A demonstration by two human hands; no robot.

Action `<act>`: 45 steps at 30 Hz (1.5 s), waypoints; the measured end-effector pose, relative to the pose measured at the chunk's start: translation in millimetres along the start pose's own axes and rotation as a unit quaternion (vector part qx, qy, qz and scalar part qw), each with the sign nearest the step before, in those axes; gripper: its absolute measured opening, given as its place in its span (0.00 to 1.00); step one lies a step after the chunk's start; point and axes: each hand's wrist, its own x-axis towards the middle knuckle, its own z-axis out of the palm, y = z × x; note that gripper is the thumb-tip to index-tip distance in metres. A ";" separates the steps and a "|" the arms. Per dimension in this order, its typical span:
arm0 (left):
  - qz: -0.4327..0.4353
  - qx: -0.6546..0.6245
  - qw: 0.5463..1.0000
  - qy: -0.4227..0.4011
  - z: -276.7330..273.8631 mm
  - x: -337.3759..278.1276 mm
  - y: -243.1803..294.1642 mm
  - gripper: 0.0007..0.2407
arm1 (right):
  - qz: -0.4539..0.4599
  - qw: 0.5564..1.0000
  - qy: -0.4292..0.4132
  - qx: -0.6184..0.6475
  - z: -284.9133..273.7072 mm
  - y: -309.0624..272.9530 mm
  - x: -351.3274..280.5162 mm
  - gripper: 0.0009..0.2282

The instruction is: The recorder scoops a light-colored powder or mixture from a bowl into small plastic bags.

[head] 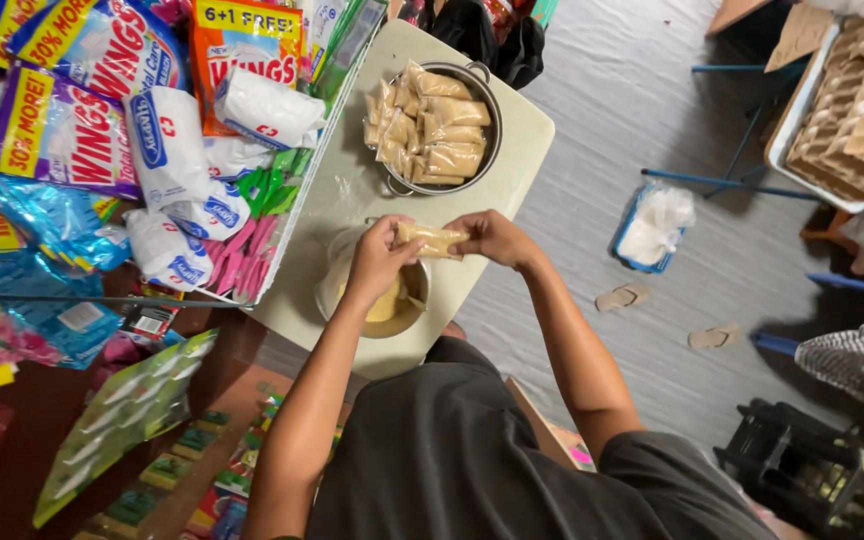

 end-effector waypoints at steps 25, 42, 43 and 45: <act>-0.060 0.224 0.883 0.407 -84.6 -95.9 -84.3 0.18 | -0.290 0.789 0.355 -0.409 -75.0 45.3 106.7 0.07; 0.098 0.527 0.775 0.333 -189.9 72.4 -193.1 0.26 | -0.068 0.964 0.135 -0.219 86.7 85.7 -54.4 0.12; 0.099 0.526 0.778 0.329 -190.0 73.7 -196.2 0.26 | -0.065 0.963 0.140 -0.220 87.2 77.6 -57.0 0.12; 0.177 0.559 0.750 0.306 -190.0 75.9 -200.9 0.20 | -0.026 0.982 0.128 -0.139 87.5 60.3 -62.0 0.10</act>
